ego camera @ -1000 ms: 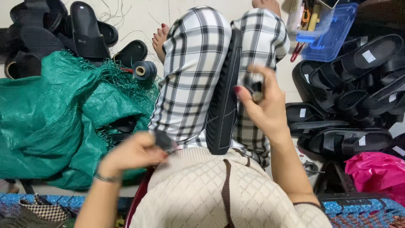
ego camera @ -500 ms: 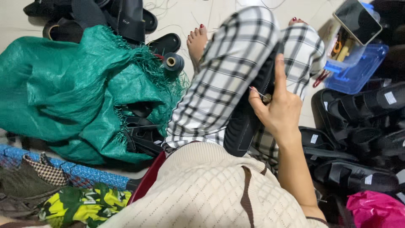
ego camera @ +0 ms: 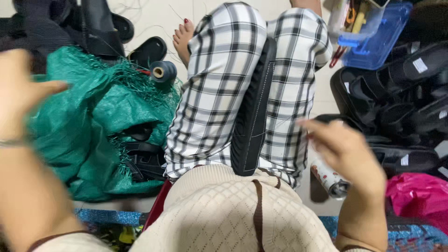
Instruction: The person sits on the floor and sews a black shoe using a needle and thread. They hold the shoe on their lap and repeatedly push the needle through the sole while pulling the thread to stitch the material.
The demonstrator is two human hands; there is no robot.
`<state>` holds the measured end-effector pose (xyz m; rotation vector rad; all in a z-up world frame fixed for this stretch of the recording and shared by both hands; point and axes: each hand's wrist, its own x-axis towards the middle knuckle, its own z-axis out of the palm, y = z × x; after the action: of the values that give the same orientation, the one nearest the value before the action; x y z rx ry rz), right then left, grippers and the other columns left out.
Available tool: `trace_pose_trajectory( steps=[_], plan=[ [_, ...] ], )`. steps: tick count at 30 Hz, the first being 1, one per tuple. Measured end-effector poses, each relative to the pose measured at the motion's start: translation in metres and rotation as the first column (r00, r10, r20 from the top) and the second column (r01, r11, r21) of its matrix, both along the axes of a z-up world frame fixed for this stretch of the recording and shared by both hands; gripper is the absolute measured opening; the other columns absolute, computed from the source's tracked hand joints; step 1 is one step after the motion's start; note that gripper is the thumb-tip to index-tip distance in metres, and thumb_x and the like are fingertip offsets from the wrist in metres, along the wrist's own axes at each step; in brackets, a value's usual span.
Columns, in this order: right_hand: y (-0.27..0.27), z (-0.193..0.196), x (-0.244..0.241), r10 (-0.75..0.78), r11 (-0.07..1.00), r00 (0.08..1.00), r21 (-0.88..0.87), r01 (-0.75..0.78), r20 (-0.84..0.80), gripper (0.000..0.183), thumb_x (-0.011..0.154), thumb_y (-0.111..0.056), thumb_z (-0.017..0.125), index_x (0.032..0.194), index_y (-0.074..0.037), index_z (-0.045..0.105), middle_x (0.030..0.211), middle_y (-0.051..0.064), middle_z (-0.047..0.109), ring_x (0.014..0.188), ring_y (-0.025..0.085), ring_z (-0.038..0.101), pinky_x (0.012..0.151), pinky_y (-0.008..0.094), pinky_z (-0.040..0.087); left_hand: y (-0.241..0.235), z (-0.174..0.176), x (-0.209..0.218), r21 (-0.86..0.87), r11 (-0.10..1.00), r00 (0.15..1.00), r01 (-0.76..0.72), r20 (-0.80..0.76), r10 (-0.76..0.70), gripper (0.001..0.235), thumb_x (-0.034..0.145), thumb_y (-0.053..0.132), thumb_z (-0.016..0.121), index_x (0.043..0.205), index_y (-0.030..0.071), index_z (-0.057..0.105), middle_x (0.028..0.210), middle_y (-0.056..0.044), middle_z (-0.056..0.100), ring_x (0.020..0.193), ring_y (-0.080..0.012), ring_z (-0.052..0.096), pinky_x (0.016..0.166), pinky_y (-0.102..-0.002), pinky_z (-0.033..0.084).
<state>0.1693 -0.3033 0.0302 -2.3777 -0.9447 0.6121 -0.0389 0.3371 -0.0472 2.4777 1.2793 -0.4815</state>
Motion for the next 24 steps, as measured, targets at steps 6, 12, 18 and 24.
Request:
trace_pose_trajectory(
  steps=[6,12,18,24],
  plan=[
    [0.051,0.009,-0.011,0.441,0.893,0.891,-0.153,-0.424,0.106,0.053,0.098,-0.023,0.059,0.149,-0.029,0.049,0.067,0.001,0.035,0.051,0.021,0.044,0.043,0.04,0.039,-0.265,0.106,0.126,-0.158,0.537,0.553,0.829,0.38,-0.741,0.126,0.053,0.068,0.091,0.155,0.016,0.038,0.162,-0.026,0.023,0.148,-0.0462,0.017,0.119,-0.054,-0.002],
    [0.057,0.012,-0.004,0.484,0.867,0.867,-0.201,-0.456,0.117,0.053,0.097,-0.027,0.059,0.149,-0.034,0.05,0.065,0.001,0.039,0.051,0.022,0.047,0.042,0.041,0.041,-0.298,0.058,0.112,0.013,0.323,0.278,0.946,0.48,-0.832,0.148,0.054,0.091,0.087,0.162,0.01,0.026,0.167,-0.021,0.011,0.152,-0.0483,0.003,0.119,-0.071,-0.001],
    [0.063,0.022,-0.001,0.492,0.858,0.868,-0.208,-0.47,0.07,0.056,0.095,-0.027,0.059,0.149,-0.035,0.049,0.065,0.001,0.042,0.051,0.023,0.051,0.042,0.042,0.041,-0.303,0.048,0.11,0.049,0.334,0.263,0.941,0.514,-0.817,0.147,0.057,0.096,0.086,0.161,0.011,0.027,0.168,-0.019,0.017,0.15,-0.0508,0.001,0.116,-0.074,-0.004],
    [0.071,0.039,-0.013,0.442,0.849,0.896,-0.333,-0.409,0.026,0.065,0.087,-0.028,0.063,0.15,-0.032,0.049,0.067,0.002,0.048,0.049,0.025,0.055,0.039,0.046,0.05,-0.308,0.05,0.113,0.093,0.373,0.249,0.923,0.594,-0.765,0.136,0.056,0.089,0.083,0.156,0.007,0.041,0.164,-0.015,0.034,0.148,-0.0516,0.007,0.111,-0.078,-0.003]
  ],
)
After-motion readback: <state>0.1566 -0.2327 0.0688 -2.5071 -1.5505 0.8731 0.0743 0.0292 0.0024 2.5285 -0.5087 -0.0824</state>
